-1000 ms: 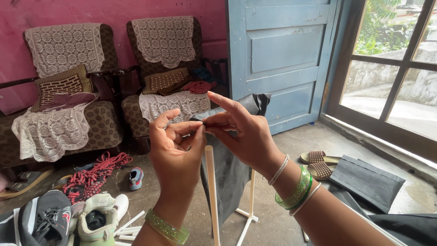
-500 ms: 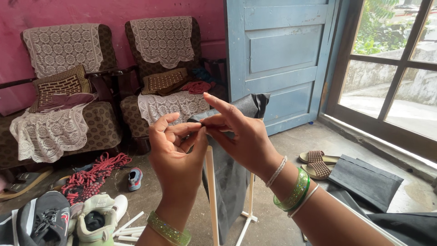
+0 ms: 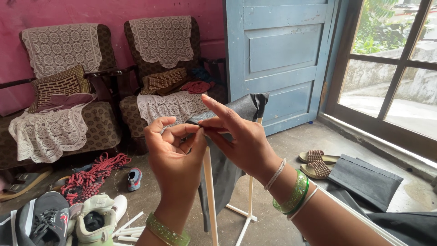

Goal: The person assembles a frame using white plastic rods and then attaches a black fabric piece to the frame. The person connects the rods to form a base and uprights, then slides the fabric onto the frame.

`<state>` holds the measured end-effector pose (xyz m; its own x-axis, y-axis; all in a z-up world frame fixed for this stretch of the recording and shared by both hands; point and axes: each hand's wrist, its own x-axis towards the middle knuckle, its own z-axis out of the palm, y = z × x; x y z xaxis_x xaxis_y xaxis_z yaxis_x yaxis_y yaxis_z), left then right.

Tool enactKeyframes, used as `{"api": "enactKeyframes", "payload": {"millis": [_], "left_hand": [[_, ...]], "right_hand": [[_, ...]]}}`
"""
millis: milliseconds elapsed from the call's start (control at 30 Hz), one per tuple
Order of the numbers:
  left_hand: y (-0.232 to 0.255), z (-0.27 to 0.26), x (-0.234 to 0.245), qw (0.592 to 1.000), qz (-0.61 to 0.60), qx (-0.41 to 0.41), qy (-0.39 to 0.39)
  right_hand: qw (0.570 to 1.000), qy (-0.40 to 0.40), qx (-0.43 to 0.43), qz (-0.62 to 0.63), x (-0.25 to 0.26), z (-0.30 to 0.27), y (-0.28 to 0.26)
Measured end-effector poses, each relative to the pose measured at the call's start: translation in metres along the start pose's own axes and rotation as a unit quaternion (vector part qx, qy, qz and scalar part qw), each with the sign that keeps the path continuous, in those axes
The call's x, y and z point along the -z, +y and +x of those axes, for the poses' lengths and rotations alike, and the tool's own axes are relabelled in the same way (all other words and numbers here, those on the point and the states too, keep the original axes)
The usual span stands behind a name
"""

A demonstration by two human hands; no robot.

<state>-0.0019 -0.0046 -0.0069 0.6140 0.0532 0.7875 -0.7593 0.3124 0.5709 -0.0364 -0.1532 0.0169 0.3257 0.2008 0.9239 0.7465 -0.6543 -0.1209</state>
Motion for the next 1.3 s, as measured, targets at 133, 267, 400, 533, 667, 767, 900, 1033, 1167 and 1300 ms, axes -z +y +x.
{"api": "enactKeyframes", "payload": {"millis": [133, 267, 400, 533, 667, 767, 900, 1033, 1167, 1300], "left_hand": [[0.001, 0.0, 0.0, 1.0, -0.017, 0.003, 0.006], [0.0, 0.0, 0.001, 0.999, -0.044, 0.019, 0.006], [-0.002, 0.003, 0.005, 1.0, -0.02, -0.002, -0.023], [-0.005, 0.004, 0.011, 0.996, -0.067, 0.0, -0.064], [-0.008, 0.001, 0.016, 0.995, -0.057, -0.022, -0.081], [-0.008, -0.005, 0.025, 0.993, -0.019, -0.052, -0.104], [-0.009, -0.017, 0.033, 0.989, -0.006, -0.06, -0.135], [-0.009, -0.027, 0.031, 0.987, 0.028, -0.103, -0.124], [-0.004, -0.028, 0.029, 0.979, 0.057, -0.142, -0.134], [0.012, -0.024, 0.028, 0.958, 0.147, -0.198, -0.147]], "right_hand": [[1.0, -0.003, 0.001, 0.005, -0.001, -0.001, -0.001], [1.0, -0.004, -0.006, 0.007, -0.001, -0.001, -0.001], [1.0, 0.014, -0.007, 0.023, 0.0, 0.0, 0.001], [0.998, 0.012, -0.016, 0.055, 0.003, 0.002, 0.001], [1.0, -0.004, 0.009, 0.017, 0.006, 0.001, -0.004], [0.998, -0.004, 0.066, -0.003, 0.011, -0.001, -0.008], [0.995, -0.004, 0.095, -0.012, 0.012, -0.007, -0.015], [0.995, 0.031, 0.092, -0.013, 0.008, -0.015, -0.023], [0.994, 0.058, 0.095, -0.012, 0.006, -0.022, -0.028], [0.992, 0.056, 0.107, -0.049, 0.006, -0.025, -0.034]]}}
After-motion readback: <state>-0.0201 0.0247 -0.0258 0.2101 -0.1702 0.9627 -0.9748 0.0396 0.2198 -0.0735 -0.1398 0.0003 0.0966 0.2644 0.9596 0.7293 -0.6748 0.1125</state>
